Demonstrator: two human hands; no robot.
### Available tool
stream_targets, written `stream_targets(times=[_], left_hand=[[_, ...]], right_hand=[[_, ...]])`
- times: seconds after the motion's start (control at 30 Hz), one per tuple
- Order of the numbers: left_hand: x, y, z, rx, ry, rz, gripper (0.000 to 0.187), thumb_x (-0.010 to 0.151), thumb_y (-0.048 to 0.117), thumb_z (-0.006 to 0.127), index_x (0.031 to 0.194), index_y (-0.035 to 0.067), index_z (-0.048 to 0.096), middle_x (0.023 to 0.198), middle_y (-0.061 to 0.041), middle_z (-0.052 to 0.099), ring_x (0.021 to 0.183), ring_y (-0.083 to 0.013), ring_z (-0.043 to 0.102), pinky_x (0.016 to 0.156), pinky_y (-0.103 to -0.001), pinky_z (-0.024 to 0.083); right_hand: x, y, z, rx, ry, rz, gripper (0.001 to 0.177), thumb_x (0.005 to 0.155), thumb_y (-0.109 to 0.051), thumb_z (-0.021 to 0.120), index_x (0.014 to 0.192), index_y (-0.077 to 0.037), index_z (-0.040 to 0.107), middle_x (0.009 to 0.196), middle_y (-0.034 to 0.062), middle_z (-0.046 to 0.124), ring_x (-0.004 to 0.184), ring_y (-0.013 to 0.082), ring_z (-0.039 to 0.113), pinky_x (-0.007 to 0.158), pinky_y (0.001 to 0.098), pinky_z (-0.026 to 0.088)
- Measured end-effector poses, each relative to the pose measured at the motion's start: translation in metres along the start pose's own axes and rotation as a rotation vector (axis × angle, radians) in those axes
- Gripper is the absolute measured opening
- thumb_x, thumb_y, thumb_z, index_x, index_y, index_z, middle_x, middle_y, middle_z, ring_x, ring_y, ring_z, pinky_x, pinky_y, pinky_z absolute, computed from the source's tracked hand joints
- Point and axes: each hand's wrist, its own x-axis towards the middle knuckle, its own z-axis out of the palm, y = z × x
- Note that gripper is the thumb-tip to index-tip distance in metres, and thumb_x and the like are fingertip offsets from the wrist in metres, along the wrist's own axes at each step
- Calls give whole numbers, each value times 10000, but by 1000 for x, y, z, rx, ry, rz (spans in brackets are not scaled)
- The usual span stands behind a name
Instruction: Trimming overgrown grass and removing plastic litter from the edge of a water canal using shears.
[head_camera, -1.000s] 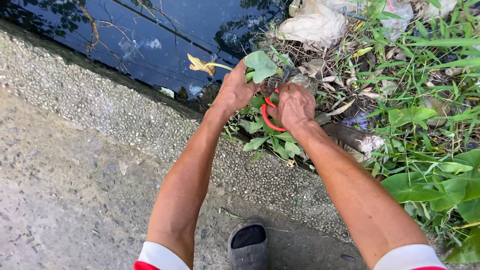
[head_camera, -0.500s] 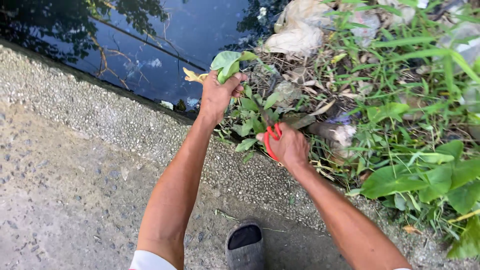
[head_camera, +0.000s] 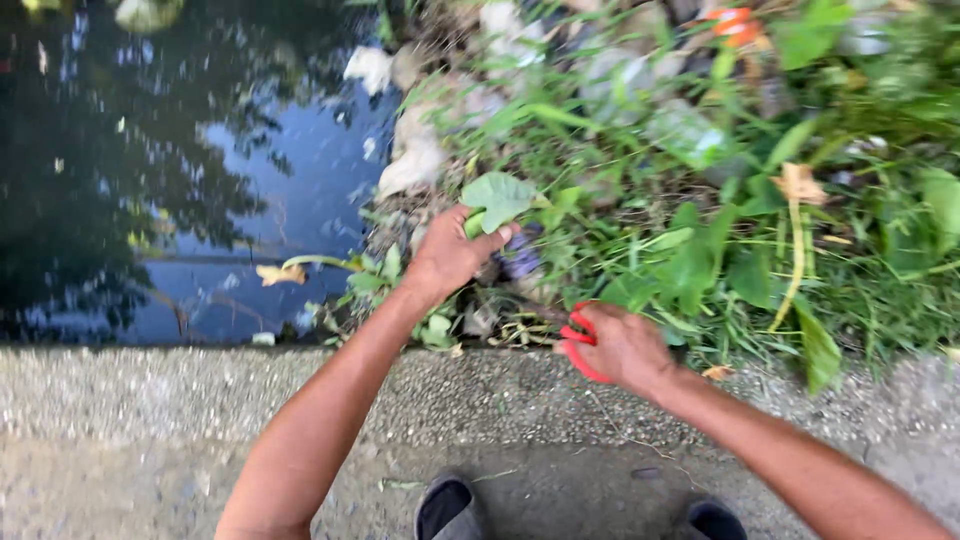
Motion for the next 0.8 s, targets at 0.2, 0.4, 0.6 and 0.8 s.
stream_targets(times=[0.2, 0.4, 0.6, 0.8], left_hand=[[48, -6, 103, 239, -52, -141, 346, 889, 209, 784, 1182, 29, 746, 1026, -52, 780, 880, -135, 657, 853, -303, 536], [85, -84, 136, 581, -311, -263, 1152, 840, 250, 1017, 1532, -62, 151, 1476, -264, 380, 1393, -322, 383, 1141, -383, 313], [77, -46, 154, 1152, -264, -381, 876, 871, 432, 788, 1526, 10, 388, 1447, -222, 558, 1322, -333, 568, 1120, -389, 424], [84, 3, 152, 1324, -195, -296, 579, 877, 353, 743, 1386, 120, 598, 1276, -173, 708, 1159, -316, 693, 1016, -395, 524]], right_hand=[[-23, 147, -68, -224, 155, 253, 547, 783, -486, 757, 1171, -103, 713, 1145, 146, 737, 856, 323, 755, 721, 442, 617], [-27, 224, -77, -28, 85, 500, 362, 865, -432, 733, 1103, -159, 733, 1086, 135, 765, 985, 326, 735, 889, 459, 586], [-14, 259, -17, 190, 277, 524, 523, 857, -410, 743, 1296, -146, 639, 1209, 141, 699, 1037, 342, 704, 866, 480, 573], [17, 244, -6, 535, 479, 447, 617, 765, -424, 801, 1267, -116, 619, 1218, 138, 685, 1112, 339, 660, 902, 468, 552]])
